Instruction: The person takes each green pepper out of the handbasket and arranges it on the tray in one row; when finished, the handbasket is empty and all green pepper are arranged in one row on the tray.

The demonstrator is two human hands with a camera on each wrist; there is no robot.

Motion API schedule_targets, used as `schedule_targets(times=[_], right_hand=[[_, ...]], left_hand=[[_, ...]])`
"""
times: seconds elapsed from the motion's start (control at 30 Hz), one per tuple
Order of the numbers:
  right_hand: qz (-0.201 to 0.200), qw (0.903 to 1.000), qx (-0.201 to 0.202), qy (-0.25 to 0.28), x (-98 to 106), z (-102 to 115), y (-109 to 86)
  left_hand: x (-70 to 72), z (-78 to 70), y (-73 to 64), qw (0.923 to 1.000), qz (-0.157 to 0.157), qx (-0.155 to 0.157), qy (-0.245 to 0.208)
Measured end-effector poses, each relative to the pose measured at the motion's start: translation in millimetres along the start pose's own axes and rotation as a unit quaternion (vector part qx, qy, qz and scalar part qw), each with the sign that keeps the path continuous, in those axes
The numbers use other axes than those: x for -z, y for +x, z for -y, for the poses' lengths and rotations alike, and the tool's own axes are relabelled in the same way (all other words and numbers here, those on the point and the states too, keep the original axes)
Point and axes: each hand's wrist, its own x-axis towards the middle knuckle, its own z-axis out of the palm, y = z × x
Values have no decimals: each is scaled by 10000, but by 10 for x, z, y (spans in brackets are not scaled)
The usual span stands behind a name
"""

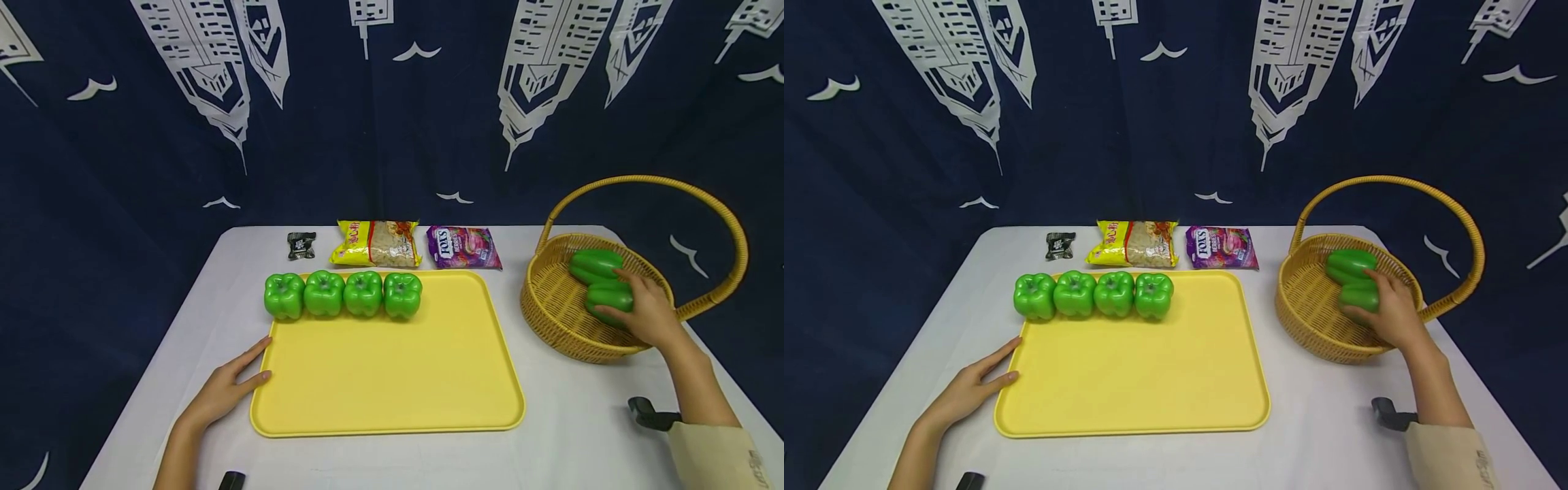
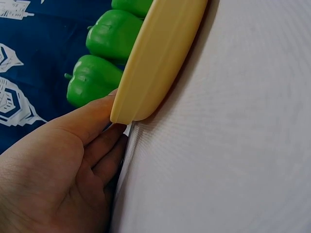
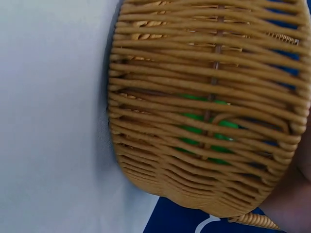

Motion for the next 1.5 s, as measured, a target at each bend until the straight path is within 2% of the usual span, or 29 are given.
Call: schedule_targets(times=[0.27, 0.5, 0.7, 1.0, 1.3, 1.4, 1.5], right_hand=[[419, 9989, -229, 22, -15, -109, 29], [258, 9996, 81, -113, -70, -119, 30], [144, 9996, 240, -36, -120, -32, 17], [263, 9992, 244, 165, -155, 130, 11], [616, 9977, 139, 258, -128, 95, 11], [541, 9979, 187, 293, -125, 84, 15], [280, 9986, 244, 373, -115, 93, 8]], left_hand=[[16, -16, -6, 10000, 26, 39, -16], [20, -11, 1, 9999, 25, 81, -62], [26, -1, 1, 9999, 21, 112, -52], [10, 6, 10, 9999, 20, 78, -95], [4, -10, 5, 9999, 15, 151, -32], [6, -15, 3, 9999, 7, 148, -34], [3, -18, 3, 9999, 16, 147, -60]])
